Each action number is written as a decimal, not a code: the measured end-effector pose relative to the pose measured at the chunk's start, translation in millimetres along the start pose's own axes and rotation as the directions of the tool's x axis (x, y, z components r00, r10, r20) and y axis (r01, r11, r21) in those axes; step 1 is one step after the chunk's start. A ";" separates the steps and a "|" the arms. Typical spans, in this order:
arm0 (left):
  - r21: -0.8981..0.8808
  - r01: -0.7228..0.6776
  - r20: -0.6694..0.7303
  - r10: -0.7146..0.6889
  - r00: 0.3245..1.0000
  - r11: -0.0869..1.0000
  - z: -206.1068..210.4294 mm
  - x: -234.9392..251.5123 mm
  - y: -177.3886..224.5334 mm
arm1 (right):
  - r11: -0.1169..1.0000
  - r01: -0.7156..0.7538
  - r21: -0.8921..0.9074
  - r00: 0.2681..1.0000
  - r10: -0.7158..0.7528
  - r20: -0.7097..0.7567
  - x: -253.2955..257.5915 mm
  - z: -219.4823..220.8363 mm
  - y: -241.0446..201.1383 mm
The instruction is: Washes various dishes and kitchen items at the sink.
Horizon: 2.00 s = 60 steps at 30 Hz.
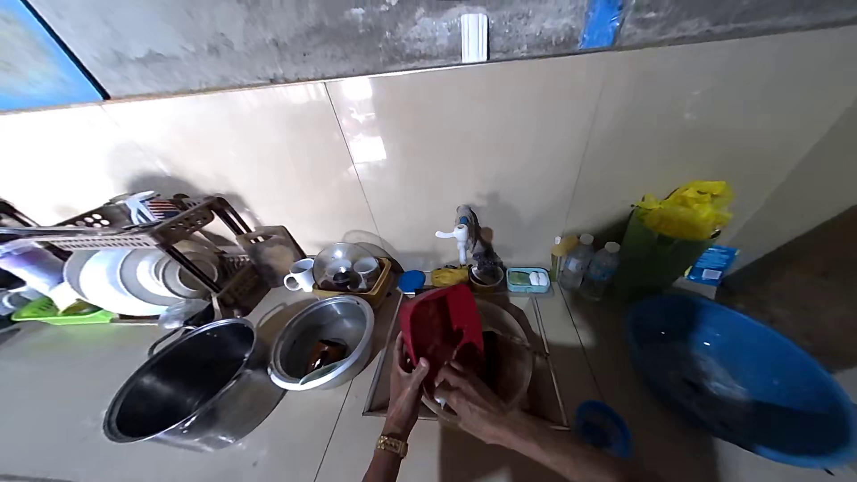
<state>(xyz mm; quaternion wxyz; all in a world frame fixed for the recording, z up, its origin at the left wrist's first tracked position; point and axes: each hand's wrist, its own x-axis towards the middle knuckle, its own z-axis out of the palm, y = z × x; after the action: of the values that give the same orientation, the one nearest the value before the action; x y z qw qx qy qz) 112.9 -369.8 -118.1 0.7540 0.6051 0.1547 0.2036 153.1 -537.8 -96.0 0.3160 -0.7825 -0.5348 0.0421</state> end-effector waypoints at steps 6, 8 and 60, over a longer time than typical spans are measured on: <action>0.033 -0.003 -0.021 0.003 1.000 0.999 3.4 -1.3 -0.7 | 0.994 -0.107 0.021 0.994 0.106 0.032 3.9 1.9 4.9; 0.037 -0.009 -0.029 0.010 1.000 0.999 6.8 -0.4 -1.6 | 0.972 -0.195 0.128 0.981 0.192 0.037 7.0 1.6 -11.3; 0.019 0.151 -0.105 -0.148 0.983 0.988 -8.4 5.4 3.1 | 0.967 -0.171 -0.190 0.985 0.164 -0.053 -22.7 32.9 55.5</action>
<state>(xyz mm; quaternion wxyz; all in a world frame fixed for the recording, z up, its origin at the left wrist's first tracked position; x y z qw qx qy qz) 113.1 -359.5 -116.9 0.7500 0.5905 0.2411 0.1755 175.2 -555.2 -158.4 0.2436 -0.8525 -0.4625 0.0020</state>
